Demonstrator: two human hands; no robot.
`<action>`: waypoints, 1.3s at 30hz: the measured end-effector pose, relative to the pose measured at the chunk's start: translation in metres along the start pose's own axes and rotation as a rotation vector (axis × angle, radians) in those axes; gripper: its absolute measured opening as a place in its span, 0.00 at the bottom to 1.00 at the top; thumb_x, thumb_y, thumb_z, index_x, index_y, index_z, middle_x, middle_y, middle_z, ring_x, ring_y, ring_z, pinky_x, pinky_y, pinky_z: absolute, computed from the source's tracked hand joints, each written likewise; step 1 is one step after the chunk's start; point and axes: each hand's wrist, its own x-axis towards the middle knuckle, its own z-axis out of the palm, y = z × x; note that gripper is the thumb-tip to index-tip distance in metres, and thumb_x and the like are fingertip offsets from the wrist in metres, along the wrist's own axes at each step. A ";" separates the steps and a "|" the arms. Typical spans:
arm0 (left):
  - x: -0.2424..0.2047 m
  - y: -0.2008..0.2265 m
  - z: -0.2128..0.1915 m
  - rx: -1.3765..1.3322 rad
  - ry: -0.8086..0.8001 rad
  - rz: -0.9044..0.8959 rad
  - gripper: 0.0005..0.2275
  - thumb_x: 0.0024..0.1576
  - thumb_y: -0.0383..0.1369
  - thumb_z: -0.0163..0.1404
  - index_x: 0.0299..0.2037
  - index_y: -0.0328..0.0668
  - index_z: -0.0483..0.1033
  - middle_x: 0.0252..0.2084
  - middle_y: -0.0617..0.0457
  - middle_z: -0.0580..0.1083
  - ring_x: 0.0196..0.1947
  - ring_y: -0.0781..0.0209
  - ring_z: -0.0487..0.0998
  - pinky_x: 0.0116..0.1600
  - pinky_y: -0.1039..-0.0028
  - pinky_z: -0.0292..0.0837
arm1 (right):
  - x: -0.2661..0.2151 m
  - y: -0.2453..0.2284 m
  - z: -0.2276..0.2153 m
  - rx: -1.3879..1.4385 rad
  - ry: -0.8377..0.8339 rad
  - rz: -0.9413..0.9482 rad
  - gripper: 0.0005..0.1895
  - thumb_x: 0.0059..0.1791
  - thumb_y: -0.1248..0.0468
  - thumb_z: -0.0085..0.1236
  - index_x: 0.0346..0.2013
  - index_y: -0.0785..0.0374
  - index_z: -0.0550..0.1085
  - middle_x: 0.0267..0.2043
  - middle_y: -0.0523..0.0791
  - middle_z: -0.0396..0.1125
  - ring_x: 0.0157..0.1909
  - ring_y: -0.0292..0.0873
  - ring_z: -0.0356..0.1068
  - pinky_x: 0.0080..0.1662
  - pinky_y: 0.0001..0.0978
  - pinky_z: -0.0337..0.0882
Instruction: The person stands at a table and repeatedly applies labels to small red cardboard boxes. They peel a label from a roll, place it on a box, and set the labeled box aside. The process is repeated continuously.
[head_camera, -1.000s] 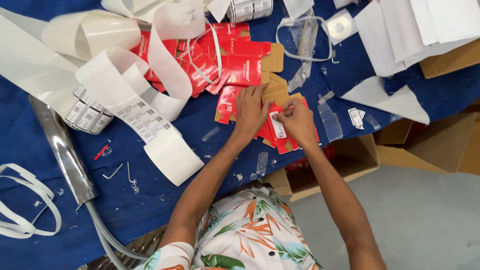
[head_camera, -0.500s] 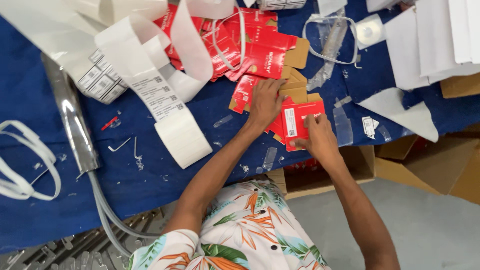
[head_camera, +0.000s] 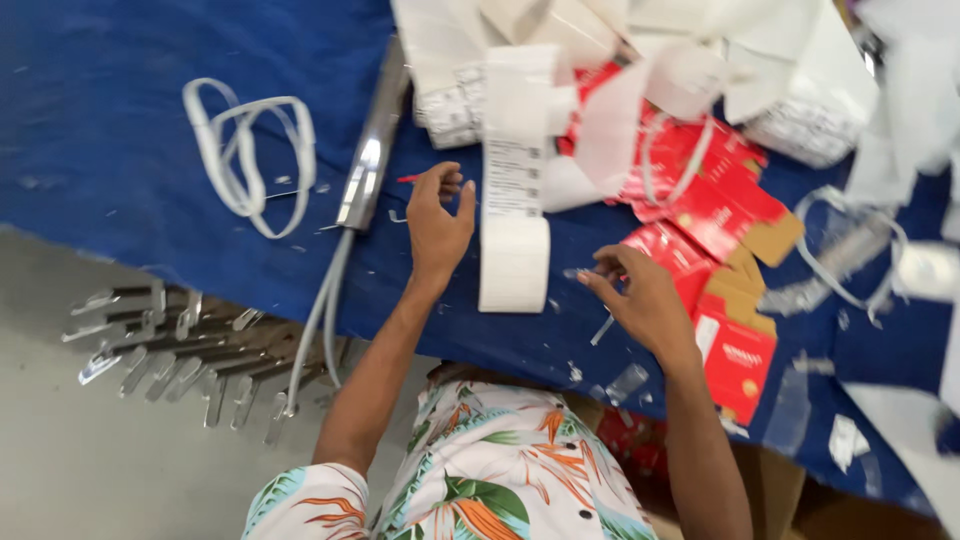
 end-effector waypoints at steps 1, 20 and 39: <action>0.009 -0.011 -0.009 0.025 0.039 -0.018 0.14 0.58 0.28 0.58 0.53 0.35 0.75 0.44 0.46 0.76 0.42 0.54 0.79 0.49 0.68 0.76 | 0.013 -0.011 0.007 0.009 -0.018 -0.083 0.21 0.46 0.57 0.67 0.47 0.68 0.75 0.37 0.48 0.74 0.36 0.44 0.73 0.40 0.36 0.72; 0.158 -0.045 0.008 0.016 -0.008 -0.397 0.20 0.44 0.46 0.68 0.38 0.38 0.84 0.35 0.47 0.80 0.33 0.58 0.78 0.41 0.67 0.72 | 0.196 -0.110 0.054 -0.069 0.041 -0.373 0.12 0.50 0.61 0.63 0.38 0.69 0.77 0.35 0.51 0.75 0.37 0.46 0.76 0.42 0.35 0.74; 0.171 -0.020 0.016 -0.737 -0.331 -0.322 0.14 0.58 0.35 0.57 0.46 0.29 0.81 0.39 0.47 0.82 0.35 0.65 0.81 0.40 0.76 0.76 | 0.215 -0.104 0.056 -0.303 0.479 -0.816 0.13 0.48 0.67 0.67 0.48 0.62 0.79 0.50 0.43 0.72 0.54 0.47 0.69 0.53 0.41 0.64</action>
